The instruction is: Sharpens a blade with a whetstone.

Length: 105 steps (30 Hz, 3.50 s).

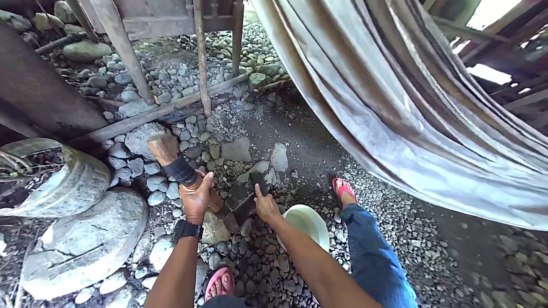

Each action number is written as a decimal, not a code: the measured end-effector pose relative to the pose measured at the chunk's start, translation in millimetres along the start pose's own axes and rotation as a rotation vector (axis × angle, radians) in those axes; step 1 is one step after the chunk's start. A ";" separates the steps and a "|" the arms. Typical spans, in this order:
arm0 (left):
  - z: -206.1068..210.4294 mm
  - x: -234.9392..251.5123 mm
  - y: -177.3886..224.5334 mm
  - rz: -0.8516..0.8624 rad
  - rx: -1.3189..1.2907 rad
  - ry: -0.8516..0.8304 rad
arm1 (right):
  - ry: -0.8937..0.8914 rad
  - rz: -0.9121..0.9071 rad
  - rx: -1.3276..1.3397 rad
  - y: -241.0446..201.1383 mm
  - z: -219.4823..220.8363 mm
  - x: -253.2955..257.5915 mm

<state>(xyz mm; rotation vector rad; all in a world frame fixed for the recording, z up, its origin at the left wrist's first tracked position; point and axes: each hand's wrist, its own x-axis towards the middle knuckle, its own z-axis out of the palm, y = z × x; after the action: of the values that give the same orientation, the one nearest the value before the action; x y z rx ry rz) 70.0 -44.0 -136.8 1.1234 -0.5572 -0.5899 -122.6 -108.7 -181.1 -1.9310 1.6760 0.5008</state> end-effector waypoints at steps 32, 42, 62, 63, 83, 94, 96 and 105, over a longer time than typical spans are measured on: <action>-4.2 5.1 -1.5 -0.039 -0.043 0.037 | -0.060 -0.063 -0.035 -2.9 0.1 -4.7; 3.0 4.7 -2.2 -0.020 -0.026 0.034 | -0.079 -0.129 -0.077 0.7 4.3 -16.2; 5.9 3.8 -4.4 0.014 0.005 0.046 | -0.143 -0.248 -0.071 9.1 37.3 -51.5; 4.8 1.8 -5.4 0.021 0.006 0.030 | -0.114 -0.204 -0.057 8.4 27.1 -38.1; 12.5 5.5 -3.9 0.027 0.036 0.009 | -0.185 -0.313 -0.032 13.2 27.4 -48.4; 10.0 3.3 -2.1 0.028 0.034 0.000 | -0.174 -0.307 -0.062 9.5 32.4 -54.1; 8.3 0.1 -3.0 0.041 0.033 -0.023 | -0.121 -0.230 -0.050 9.1 19.3 -32.7; 6.6 5.2 -5.1 0.017 0.001 0.002 | -0.179 -0.304 -0.082 8.4 35.9 -56.7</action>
<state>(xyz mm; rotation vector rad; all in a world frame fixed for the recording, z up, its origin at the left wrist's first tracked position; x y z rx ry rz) 68.5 -53.5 -138.8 1.1188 -0.5653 -0.5738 -137.7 -42.9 -177.2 -2.0850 1.2413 0.6093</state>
